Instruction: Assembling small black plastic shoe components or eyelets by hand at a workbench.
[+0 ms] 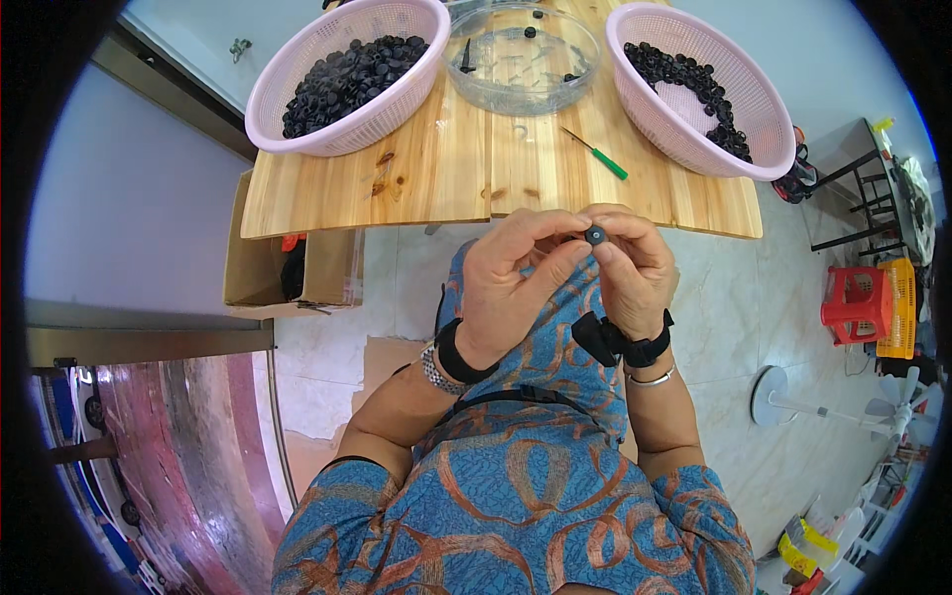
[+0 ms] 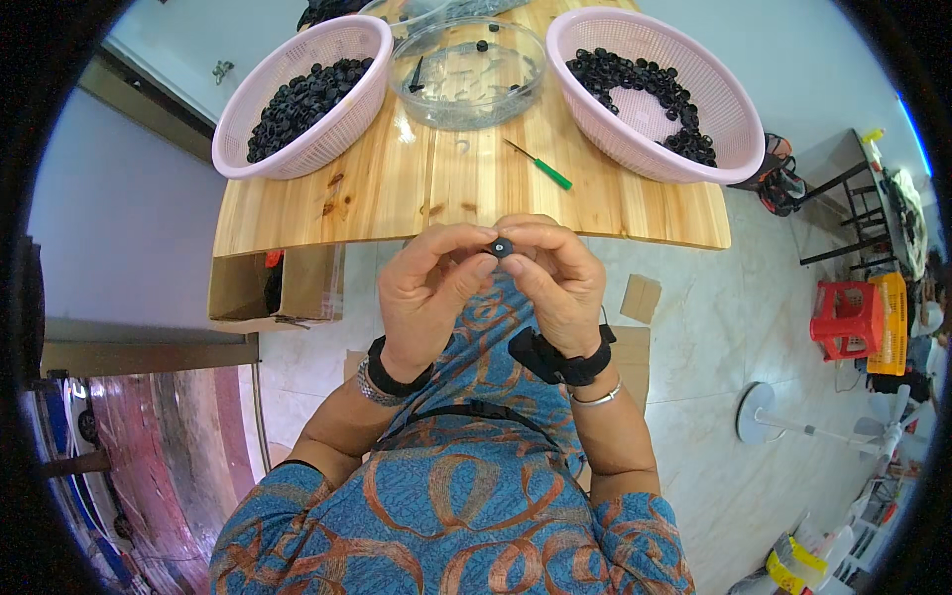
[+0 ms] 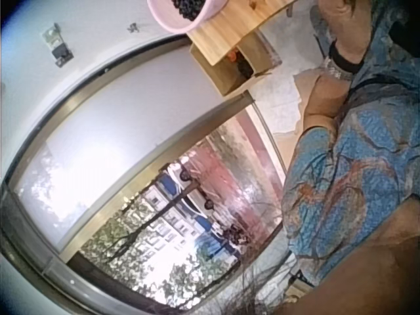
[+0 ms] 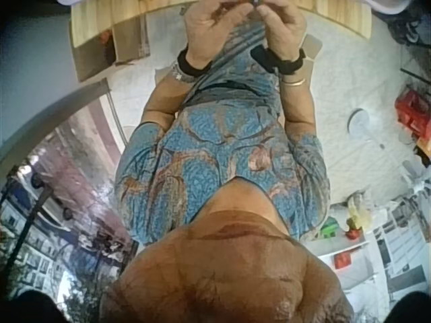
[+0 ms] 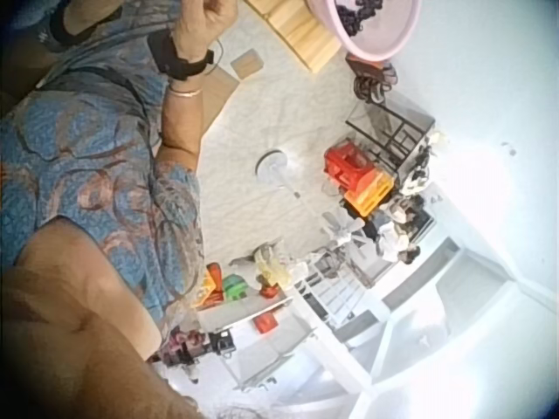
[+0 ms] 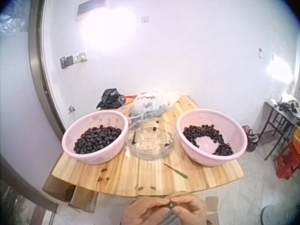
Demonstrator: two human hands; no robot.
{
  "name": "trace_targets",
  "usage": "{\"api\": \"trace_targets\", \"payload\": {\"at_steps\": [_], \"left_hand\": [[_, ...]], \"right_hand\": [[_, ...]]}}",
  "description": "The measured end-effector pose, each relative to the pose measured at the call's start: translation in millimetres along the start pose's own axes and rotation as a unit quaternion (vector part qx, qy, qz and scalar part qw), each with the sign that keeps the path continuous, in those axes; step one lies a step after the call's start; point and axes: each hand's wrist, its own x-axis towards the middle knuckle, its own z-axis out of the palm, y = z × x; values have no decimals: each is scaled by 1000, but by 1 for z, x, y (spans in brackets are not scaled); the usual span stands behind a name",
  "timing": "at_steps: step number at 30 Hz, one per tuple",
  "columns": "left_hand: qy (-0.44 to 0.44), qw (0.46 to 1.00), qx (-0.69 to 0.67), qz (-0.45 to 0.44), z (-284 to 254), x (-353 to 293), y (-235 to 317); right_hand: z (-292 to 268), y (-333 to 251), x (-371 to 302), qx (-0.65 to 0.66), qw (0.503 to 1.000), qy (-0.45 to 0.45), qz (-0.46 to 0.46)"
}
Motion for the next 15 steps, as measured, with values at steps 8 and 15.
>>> {"api": "trace_targets", "payload": {"at_steps": [8,15], "left_hand": [[4,998,-48,-35,-1,-4,0],[0,983,-150,-104,-2,-5,6]], "right_hand": [[2,-1,0,12,1000,-17,-12],[5,4,0,-5,999,-5,-51]]}}
